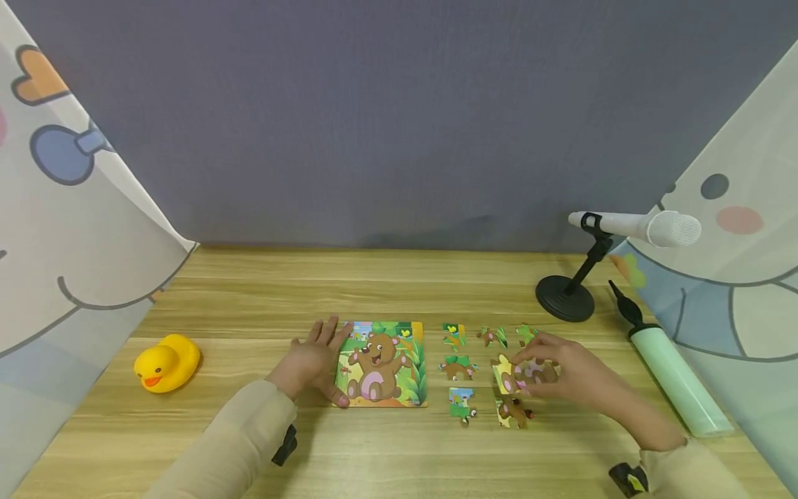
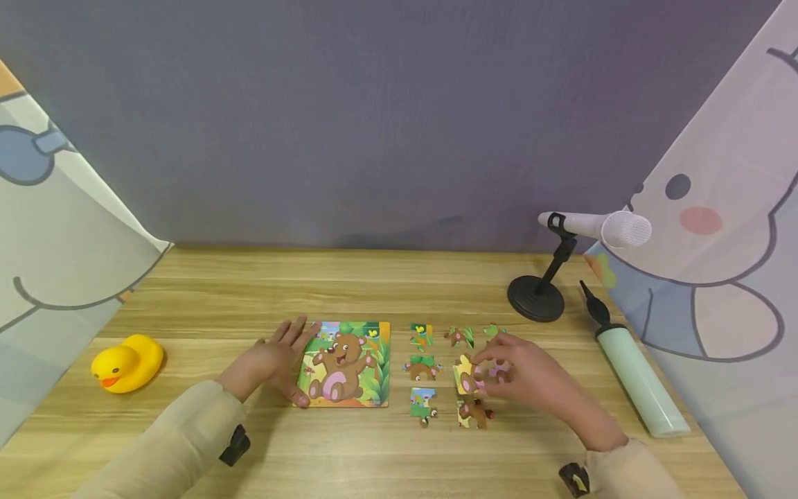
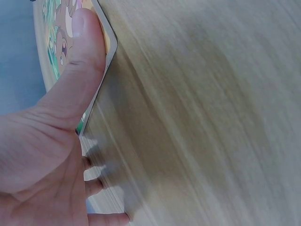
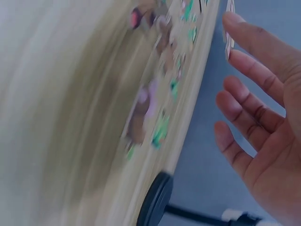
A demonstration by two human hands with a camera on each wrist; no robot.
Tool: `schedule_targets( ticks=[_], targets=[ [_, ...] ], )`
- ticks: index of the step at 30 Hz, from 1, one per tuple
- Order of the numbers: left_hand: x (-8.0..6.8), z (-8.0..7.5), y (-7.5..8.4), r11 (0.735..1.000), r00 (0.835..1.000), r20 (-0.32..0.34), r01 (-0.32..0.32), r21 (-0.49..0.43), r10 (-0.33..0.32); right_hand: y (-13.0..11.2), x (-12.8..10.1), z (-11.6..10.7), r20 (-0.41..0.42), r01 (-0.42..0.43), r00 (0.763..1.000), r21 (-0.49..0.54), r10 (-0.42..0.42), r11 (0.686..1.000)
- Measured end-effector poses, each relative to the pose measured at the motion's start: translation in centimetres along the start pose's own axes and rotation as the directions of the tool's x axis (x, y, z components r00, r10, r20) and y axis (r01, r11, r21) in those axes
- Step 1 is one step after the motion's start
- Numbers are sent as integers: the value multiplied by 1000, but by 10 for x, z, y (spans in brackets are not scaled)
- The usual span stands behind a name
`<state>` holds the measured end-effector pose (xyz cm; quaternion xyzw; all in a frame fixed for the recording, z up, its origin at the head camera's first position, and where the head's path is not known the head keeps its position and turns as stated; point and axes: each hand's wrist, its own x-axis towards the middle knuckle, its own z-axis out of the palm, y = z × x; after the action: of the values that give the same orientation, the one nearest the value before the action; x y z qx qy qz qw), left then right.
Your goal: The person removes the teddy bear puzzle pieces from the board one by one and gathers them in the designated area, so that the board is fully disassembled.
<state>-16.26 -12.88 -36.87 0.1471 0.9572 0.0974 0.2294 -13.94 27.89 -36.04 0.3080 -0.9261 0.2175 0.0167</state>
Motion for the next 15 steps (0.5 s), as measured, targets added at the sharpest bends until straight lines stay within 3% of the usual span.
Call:
schedule_targets(
  ticks=[5, 15],
  targets=[
    [1, 0, -1, 1000, 1000, 2, -1, 9, 1, 13, -24, -4, -62, 72, 996, 21, -70, 997],
    [3, 0, -1, 1000, 1000, -1, 1, 18, -1, 35, -59, -2, 12, -39, 999, 16, 39, 999]
  ],
)
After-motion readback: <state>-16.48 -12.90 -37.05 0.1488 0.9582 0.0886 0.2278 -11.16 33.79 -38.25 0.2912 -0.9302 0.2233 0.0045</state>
